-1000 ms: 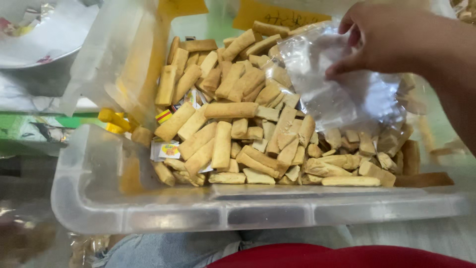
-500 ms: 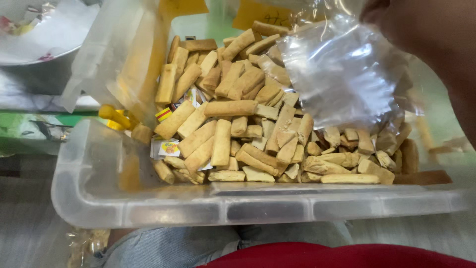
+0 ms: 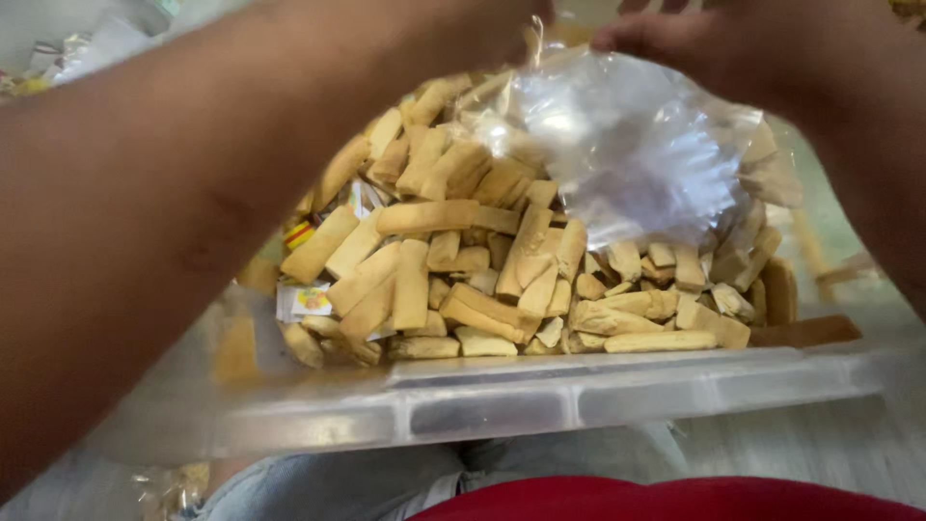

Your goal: The person places rectangular biscuit sticks from a large plastic bin into small clear plastic bags. They fill each bag with several biscuits and then set the filled bag aside.

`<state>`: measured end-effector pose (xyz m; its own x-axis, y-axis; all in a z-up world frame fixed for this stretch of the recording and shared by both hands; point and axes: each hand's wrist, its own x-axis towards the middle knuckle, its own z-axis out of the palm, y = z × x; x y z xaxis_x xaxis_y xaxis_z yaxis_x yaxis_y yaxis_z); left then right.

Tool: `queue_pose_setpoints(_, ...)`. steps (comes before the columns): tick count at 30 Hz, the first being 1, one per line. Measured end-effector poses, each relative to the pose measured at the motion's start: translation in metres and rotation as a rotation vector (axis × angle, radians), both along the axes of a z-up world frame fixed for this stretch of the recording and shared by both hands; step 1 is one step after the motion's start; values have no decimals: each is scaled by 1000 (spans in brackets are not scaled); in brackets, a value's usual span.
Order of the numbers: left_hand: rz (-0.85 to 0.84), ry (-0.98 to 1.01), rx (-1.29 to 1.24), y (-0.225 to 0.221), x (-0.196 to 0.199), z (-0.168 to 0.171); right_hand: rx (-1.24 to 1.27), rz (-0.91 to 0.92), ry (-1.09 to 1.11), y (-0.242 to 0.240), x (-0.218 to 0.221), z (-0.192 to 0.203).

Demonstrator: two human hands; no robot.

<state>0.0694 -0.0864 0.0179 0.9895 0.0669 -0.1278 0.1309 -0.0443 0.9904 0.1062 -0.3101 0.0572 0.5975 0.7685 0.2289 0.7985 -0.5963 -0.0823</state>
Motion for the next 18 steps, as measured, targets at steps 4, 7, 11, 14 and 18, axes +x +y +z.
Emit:
queue_pose_setpoints(4,16,34,-65,3,-4,-16,235,56,325,5,17,-8)
queue_pose_setpoints(7,-1,34,-87,1,1,-18,377,76,545,-4,24,-7)
queue_pose_setpoints(11,-15,33,-103,1,8,-21,440,144,681,-1,28,-15)
queue_pose_setpoints(14,-11,40,-117,6,10,-25,466,191,764,1,35,-22)
queue_pose_setpoints(18,-14,33,-110,9,13,-23,578,233,860,-1,52,-29)
